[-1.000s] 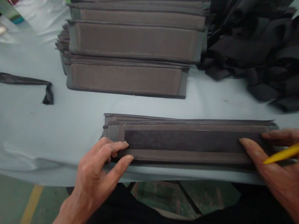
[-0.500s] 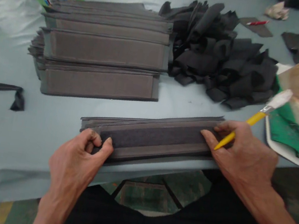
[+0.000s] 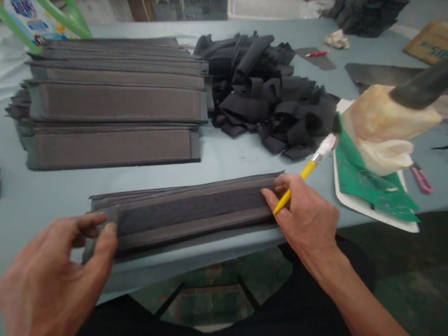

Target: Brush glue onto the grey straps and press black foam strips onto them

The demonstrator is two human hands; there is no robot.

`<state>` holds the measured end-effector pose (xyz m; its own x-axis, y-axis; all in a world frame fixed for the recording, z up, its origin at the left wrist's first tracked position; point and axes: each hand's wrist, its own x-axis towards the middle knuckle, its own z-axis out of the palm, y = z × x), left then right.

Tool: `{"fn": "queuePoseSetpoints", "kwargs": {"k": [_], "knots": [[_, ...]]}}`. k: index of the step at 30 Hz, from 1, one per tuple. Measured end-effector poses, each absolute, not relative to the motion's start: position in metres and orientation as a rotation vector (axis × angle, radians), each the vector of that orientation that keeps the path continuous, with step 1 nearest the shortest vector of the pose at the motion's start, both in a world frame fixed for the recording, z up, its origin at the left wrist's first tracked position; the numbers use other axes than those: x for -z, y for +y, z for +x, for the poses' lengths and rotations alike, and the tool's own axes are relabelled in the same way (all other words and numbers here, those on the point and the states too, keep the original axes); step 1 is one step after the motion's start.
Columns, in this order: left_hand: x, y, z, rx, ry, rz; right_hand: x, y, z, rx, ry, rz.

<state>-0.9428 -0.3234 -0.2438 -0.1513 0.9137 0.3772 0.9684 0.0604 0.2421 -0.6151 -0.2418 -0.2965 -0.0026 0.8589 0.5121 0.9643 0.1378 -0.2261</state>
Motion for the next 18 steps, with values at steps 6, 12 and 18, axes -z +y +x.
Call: {"fn": "queuePoseSetpoints", "kwargs": {"k": [6,12,18], "knots": [[0.263,-0.303,-0.858,0.451,-1.485,-2.538,0.301,-0.24,-0.614,0.288,-1.902,-1.722],[0.291,-0.301,-0.843,0.292,-1.519,-2.502,0.296,-0.246,-0.612,0.389,-1.866,-1.635],[0.293,-0.303,-0.847,0.329,-1.556,-2.523,0.286,-0.28,-0.665,0.058,-1.993,-1.089]]}}
